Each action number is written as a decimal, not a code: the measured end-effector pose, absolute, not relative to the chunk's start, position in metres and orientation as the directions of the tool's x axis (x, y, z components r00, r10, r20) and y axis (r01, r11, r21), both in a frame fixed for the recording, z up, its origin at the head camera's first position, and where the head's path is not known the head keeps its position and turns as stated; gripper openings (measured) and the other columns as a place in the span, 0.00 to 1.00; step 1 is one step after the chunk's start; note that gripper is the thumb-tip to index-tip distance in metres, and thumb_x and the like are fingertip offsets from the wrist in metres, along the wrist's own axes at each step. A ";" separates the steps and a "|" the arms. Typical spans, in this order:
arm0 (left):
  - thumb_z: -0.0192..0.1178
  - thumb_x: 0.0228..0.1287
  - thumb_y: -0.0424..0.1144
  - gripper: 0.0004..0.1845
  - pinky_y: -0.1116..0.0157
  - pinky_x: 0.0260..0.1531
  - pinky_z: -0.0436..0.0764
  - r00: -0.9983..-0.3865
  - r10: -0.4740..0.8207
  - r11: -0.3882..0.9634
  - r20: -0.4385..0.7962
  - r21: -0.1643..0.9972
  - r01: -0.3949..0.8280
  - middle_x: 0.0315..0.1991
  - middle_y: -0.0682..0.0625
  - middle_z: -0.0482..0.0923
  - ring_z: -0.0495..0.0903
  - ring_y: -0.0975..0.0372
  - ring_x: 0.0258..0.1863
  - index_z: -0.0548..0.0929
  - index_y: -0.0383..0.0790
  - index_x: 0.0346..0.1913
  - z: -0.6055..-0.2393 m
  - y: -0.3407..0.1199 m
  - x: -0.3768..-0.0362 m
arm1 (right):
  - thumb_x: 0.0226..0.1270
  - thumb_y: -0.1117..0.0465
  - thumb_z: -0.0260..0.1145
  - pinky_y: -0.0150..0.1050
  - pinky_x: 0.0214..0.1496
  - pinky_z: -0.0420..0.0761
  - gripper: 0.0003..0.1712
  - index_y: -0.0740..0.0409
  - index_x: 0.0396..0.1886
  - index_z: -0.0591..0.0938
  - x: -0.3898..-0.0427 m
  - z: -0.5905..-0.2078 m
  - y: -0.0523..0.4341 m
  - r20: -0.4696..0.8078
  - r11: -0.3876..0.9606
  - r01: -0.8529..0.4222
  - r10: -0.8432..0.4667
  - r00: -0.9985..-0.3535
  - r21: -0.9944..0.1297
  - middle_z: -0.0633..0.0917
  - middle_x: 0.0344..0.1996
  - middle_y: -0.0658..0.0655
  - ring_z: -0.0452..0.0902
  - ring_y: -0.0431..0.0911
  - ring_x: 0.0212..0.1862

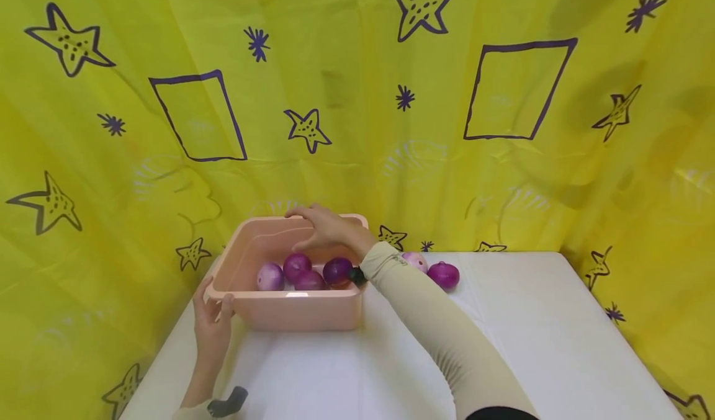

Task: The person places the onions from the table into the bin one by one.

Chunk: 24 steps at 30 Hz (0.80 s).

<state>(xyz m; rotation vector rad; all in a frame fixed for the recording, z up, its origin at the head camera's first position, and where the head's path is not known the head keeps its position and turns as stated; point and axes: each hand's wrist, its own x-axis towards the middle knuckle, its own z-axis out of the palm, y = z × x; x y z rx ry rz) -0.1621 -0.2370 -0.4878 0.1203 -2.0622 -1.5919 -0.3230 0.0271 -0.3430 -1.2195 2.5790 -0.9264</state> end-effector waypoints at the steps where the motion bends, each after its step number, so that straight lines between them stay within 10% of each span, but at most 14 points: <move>1: 0.58 0.77 0.39 0.34 0.81 0.48 0.76 -0.857 -0.379 0.303 0.350 0.922 0.243 0.75 0.41 0.66 0.74 0.64 0.55 0.56 0.52 0.80 -0.488 -0.237 -0.162 | 0.61 0.49 0.79 0.52 0.62 0.76 0.42 0.43 0.73 0.71 -0.323 -0.342 0.028 0.137 0.477 -0.657 -0.740 -0.659 -0.583 0.75 0.62 0.62 0.72 0.60 0.64; 24: 0.57 0.77 0.40 0.34 0.82 0.47 0.75 -0.857 -0.384 0.329 0.344 0.918 0.221 0.75 0.40 0.66 0.73 0.60 0.56 0.56 0.52 0.80 -0.488 -0.237 -0.163 | 0.60 0.56 0.79 0.57 0.59 0.80 0.43 0.57 0.73 0.72 -0.319 -0.322 0.140 0.196 0.527 -0.640 -0.666 -0.720 -0.560 0.74 0.69 0.64 0.74 0.63 0.62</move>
